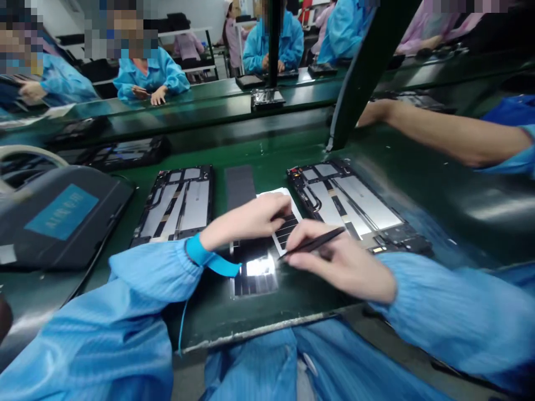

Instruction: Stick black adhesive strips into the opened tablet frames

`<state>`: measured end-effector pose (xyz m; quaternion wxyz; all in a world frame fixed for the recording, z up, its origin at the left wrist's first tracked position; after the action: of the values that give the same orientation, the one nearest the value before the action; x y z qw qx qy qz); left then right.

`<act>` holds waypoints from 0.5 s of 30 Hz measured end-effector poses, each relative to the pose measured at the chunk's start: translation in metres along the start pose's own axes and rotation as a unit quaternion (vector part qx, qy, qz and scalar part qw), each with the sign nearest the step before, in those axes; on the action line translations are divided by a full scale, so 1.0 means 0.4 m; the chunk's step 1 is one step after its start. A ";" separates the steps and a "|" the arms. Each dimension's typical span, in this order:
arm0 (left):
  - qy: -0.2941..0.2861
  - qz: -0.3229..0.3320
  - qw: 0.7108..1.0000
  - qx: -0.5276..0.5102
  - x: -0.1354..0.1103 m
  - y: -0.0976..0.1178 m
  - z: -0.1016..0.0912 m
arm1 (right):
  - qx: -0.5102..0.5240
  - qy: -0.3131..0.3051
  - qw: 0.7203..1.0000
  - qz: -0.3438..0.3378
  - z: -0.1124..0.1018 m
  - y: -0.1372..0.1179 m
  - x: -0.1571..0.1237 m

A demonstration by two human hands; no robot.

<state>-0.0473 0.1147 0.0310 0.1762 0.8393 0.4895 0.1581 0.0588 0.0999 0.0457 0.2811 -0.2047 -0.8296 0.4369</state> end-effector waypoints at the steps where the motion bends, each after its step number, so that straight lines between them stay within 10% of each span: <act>1: -0.048 -0.025 0.998 0.009 -0.020 -0.018 0.000 | 0.017 -0.044 0.999 0.012 0.043 0.000 -0.001; 6: -0.233 -0.113 0.965 0.048 -0.097 -0.074 0.034 | 0.027 -0.054 0.998 0.006 0.141 0.021 0.009; 15: -0.288 -0.114 0.949 0.059 -0.078 -0.072 0.050 | 0.021 -0.032 0.999 0.030 0.138 0.046 -0.002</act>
<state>-0.0753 0.0975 -0.0028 0.2772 0.7963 0.5190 -0.1406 0.0254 0.0756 0.0043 0.2455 -0.2100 -0.8223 0.4685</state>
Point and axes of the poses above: each hand's wrist, its own x-axis towards the middle knuckle, its own z-axis out of the palm, y = z × x, the point moved 6 cm from there along x, towards the middle knuckle, and after that the axes turned 4 degrees about y, right-handed, at the moved point
